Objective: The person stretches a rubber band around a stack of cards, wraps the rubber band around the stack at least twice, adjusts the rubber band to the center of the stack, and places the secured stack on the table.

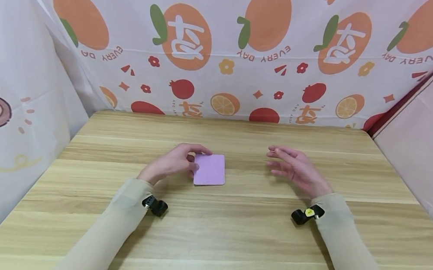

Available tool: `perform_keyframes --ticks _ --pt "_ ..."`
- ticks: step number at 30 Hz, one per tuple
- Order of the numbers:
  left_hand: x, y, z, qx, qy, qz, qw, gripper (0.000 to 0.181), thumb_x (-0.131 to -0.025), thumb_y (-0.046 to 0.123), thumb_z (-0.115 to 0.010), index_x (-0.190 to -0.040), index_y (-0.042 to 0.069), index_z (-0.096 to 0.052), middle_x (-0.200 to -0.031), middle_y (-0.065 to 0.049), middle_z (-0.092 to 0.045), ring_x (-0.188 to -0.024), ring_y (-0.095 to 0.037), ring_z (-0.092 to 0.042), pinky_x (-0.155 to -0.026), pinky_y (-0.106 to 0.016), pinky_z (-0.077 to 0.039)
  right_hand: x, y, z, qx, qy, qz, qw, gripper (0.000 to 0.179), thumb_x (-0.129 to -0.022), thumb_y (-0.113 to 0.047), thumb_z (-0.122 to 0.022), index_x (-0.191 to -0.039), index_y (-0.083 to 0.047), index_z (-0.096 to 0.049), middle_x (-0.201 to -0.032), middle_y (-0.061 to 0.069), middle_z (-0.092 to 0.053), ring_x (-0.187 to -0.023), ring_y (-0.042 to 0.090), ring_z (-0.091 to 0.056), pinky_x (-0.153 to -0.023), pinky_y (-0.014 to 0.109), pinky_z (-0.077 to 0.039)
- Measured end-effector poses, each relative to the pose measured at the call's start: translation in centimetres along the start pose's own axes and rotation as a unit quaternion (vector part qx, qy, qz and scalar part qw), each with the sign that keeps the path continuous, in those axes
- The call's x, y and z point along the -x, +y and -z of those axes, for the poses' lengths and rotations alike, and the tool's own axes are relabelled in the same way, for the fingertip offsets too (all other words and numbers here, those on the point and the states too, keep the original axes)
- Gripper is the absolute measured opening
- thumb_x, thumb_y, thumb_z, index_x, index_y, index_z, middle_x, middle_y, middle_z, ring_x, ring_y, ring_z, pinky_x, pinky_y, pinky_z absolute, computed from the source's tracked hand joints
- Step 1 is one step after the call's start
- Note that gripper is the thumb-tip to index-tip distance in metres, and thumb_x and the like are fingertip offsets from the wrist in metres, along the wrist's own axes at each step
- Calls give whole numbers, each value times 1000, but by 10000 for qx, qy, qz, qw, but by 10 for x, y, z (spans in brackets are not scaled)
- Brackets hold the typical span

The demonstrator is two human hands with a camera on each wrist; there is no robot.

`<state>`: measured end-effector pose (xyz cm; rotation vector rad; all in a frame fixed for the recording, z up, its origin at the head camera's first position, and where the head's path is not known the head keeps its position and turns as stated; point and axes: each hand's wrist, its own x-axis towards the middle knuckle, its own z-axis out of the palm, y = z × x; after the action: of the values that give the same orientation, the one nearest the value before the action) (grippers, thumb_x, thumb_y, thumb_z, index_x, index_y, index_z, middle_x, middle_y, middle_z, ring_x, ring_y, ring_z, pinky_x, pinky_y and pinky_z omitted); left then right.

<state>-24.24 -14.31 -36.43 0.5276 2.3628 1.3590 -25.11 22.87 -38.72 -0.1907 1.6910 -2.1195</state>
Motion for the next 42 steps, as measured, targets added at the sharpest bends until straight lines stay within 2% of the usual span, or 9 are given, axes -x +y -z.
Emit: perform_keyframes --ticks 4,8,14,18,21,27,34,35,42 --pt "-1 2 -1 -58 71 -140 9999 48 -86 -14 -55 -129 6 -62 -129 -18 -52 -92 -31 -59 -71 -40 -58 -2 0 -5 111 -35 15 9999 53 -100 -24 -60 -143 2 -43 -145 25 -43 -122 37 -55 -91 41 -54" --pt "-4 2 -4 -314 302 -316 9986 47 -84 -14 -57 -126 6 -65 -127 -17 -55 -91 -30 -60 -70 -38 -58 -4 1 -9 165 -83 43 9998 51 -99 -25 -61 -141 1 -46 -145 26 -43 -123 39 -53 -93 43 -53" --pt "-8 2 -9 -649 603 -479 9949 44 -85 -11 -60 -123 9 -67 -125 -14 -58 -90 -29 -59 -70 -31 -55 -6 3 -10 132 -109 77 9998 47 -99 -24 -62 -138 0 -50 -142 26 -46 -115 33 -61 -92 43 -53" --pt "-10 1 -12 -588 667 -475 9949 44 -85 -11 -61 -124 8 -67 -124 -14 -58 -90 -30 -59 -68 -32 -56 -6 5 -13 147 -115 94 9998 42 -100 -23 -60 -135 -2 -54 -141 27 -47 -113 31 -62 -91 41 -54" --pt "-11 1 -13 -475 702 -436 9954 44 -85 -12 -62 -124 8 -67 -124 -14 -58 -90 -30 -59 -69 -33 -57 -6 5 -16 163 -67 111 9998 44 -100 -24 -61 -136 -1 -52 -140 26 -48 -113 31 -62 -91 41 -54" --pt "-12 3 -14 -159 677 -495 9964 47 -83 -14 -61 -124 7 -67 -123 -15 -57 -86 -27 -63 -70 -39 -59 -7 4 -26 226 3 169 9996 47 -98 -26 -63 -138 -3 -51 -142 26 -45 -116 33 -60 -93 43 -53" --pt "-7 20 -19 63 518 -547 9971 46 -84 -14 -61 -125 7 -66 -124 -14 -58 -80 -26 -64 -72 -48 -58 -10 6 -45 615 -67 376 9974 49 -98 -21 -63 -140 0 -48 -143 27 -44 -119 37 -57 -92 45 -53" --pt "-10 18 -20 103 495 -574 9971 47 -84 -13 -62 -125 8 -67 -123 -13 -58 -78 -25 -64 -71 -48 -58 -10 6 -48 672 -91 410 9969 50 -98 -20 -63 -141 1 -47 -143 27 -44 -119 38 -56 -92 45 -53" --pt "-8 30 -27 223 332 -714 9966 47 -83 -15 -61 -125 5 -66 -122 -14 -59 -77 -26 -64 -73 -52 -57 -13 10 -67 1005 -172 418 9939 51 -95 -24 -68 -138 -3 -52 -134 13 -56 -114 37 -59 -88 46 -55"
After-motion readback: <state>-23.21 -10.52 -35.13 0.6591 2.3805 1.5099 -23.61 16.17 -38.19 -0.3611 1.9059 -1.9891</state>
